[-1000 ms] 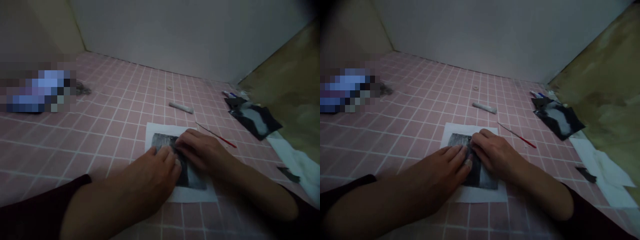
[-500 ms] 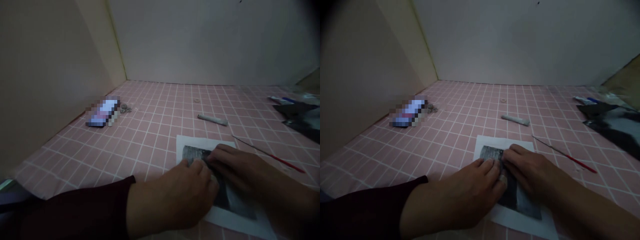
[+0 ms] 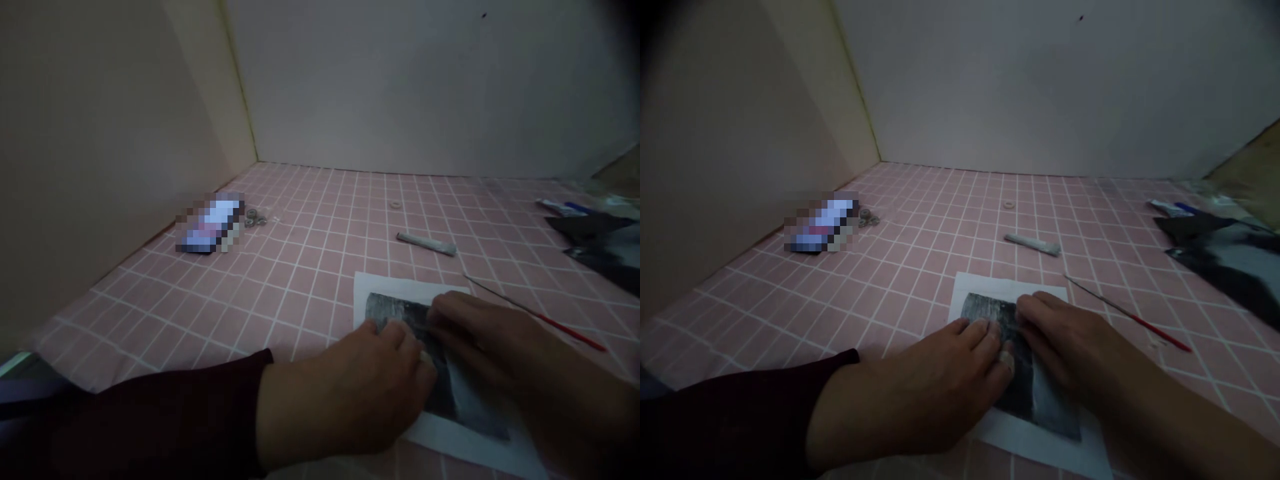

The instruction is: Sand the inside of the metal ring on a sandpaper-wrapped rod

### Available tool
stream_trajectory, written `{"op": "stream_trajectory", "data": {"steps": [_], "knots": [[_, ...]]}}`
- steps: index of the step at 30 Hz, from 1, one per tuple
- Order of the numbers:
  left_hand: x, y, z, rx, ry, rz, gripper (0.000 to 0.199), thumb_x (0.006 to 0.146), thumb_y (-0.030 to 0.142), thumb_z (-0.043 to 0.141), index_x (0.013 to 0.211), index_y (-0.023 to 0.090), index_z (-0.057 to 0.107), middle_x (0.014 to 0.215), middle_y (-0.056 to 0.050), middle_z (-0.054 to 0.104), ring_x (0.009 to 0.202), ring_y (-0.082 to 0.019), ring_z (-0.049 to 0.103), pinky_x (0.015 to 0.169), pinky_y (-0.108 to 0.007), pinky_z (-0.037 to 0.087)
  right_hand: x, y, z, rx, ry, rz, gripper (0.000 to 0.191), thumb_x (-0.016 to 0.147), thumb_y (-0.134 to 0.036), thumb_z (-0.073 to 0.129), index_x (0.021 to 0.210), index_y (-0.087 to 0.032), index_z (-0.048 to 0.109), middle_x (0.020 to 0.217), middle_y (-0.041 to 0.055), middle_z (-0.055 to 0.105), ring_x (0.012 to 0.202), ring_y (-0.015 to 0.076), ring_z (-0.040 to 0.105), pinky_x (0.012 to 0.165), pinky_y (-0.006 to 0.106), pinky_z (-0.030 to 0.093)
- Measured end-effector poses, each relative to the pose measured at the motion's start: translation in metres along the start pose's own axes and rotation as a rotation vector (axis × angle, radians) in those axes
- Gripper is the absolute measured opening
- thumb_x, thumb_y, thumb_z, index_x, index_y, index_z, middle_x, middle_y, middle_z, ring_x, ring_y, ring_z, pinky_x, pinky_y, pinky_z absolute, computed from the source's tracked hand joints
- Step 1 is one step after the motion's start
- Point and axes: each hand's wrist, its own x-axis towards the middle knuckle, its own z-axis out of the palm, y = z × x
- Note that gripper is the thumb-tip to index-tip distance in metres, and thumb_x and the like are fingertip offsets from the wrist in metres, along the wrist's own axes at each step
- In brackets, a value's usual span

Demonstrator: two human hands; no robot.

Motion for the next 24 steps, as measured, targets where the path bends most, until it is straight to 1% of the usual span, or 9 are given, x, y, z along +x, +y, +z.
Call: {"op": "stream_trajectory", "data": {"steps": [3,8,10,12,14,16,19,21,24], "knots": [[-0.001,0.000,0.000,0.019,0.006,0.000,0.018,0.090,0.018,0.042,0.096,0.009,0.057,0.094,-0.015,0.061,0.085,-0.025,0.055,0.073,-0.037,0.043,0.002,0.000,0.003,0.046,-0.085,-0.037,0.015,0.092,-0.020,0.039,0.085,-0.019,0.052,0.082,0.0056,0.057,0.070,0.0175,0.057,0.062,0.031,0.046],[-0.001,0.000,0.001,0.008,0.001,-0.003,0.018,0.090,0.016,0.041,0.095,0.010,0.057,0.093,-0.013,0.060,0.079,-0.023,0.054,0.073,-0.038,0.044,0.001,0.004,-0.005,-0.035,-0.186,-0.011,0.015,0.091,-0.021,0.041,0.079,-0.020,0.050,0.078,0.0051,0.056,0.065,0.0174,0.054,0.058,0.030,0.041],[0.001,0.001,0.003,0.006,-0.009,0.000,0.018,0.089,0.016,0.042,0.096,0.010,0.057,0.095,-0.014,0.060,0.083,-0.024,0.054,0.075,-0.038,0.045,0.002,0.003,-0.006,-0.039,-0.159,-0.014,0.014,0.091,-0.020,0.043,0.078,-0.019,0.050,0.076,0.0045,0.055,0.065,0.0168,0.054,0.059,0.029,0.041],[0.002,0.001,0.007,0.001,-0.017,-0.001,0.019,0.087,0.016,0.043,0.098,0.009,0.057,0.097,-0.015,0.060,0.087,-0.025,0.054,0.078,-0.040,0.045,0.005,0.001,-0.004,0.001,-0.089,-0.006,0.013,0.091,-0.017,0.042,0.084,-0.017,0.052,0.081,0.0053,0.056,0.071,0.0164,0.054,0.064,0.029,0.043],[0.003,0.001,0.010,-0.014,-0.027,-0.008,0.020,0.085,0.016,0.044,0.099,0.010,0.057,0.100,-0.016,0.060,0.091,-0.027,0.054,0.080,-0.042,0.046,0.007,0.000,-0.003,0.041,-0.069,-0.039,0.014,0.091,-0.013,0.041,0.089,-0.016,0.054,0.086,0.0061,0.056,0.076,0.0157,0.054,0.068,0.028,0.043],[0.004,0.001,0.013,-0.026,-0.035,-0.010,0.021,0.085,0.017,0.044,0.100,0.010,0.057,0.104,-0.016,0.059,0.095,-0.028,0.053,0.081,-0.043,0.047,0.007,-0.001,-0.006,-0.006,-0.130,-0.062,0.013,0.091,-0.014,0.043,0.087,-0.015,0.055,0.086,0.0057,0.056,0.074,0.0151,0.053,0.068,0.028,0.042],[0.003,0.000,0.015,-0.020,-0.048,0.007,0.023,0.085,0.017,0.044,0.104,0.010,0.056,0.111,-0.018,0.057,0.104,-0.031,0.051,0.083,-0.044,0.047,0.006,-0.001,-0.013,-0.113,-0.227,-0.021,0.013,0.090,-0.016,0.045,0.082,-0.015,0.056,0.083,0.0050,0.055,0.069,0.0144,0.052,0.065,0.028,0.040],[0.003,0.000,0.015,-0.025,-0.062,0.008,0.025,0.086,0.018,0.044,0.107,0.009,0.056,0.113,-0.018,0.057,0.106,-0.032,0.050,0.083,-0.045,0.047,0.006,-0.003,-0.013,-0.092,-0.204,-0.018,0.013,0.091,-0.015,0.044,0.083,-0.015,0.055,0.084,0.0054,0.056,0.072,0.0148,0.053,0.067,0.028,0.040],[0.004,0.001,0.015,-0.034,-0.087,-0.011,0.028,0.087,0.019,0.043,0.111,0.008,0.054,0.112,-0.018,0.057,0.105,-0.032,0.050,0.082,-0.045,0.048,0.008,-0.003,-0.008,0.019,-0.089,-0.063,0.008,0.091,-0.014,0.044,0.088,-0.015,0.052,0.086,0.0048,0.056,0.076,0.0142,0.052,0.068,0.025,0.040]]}}
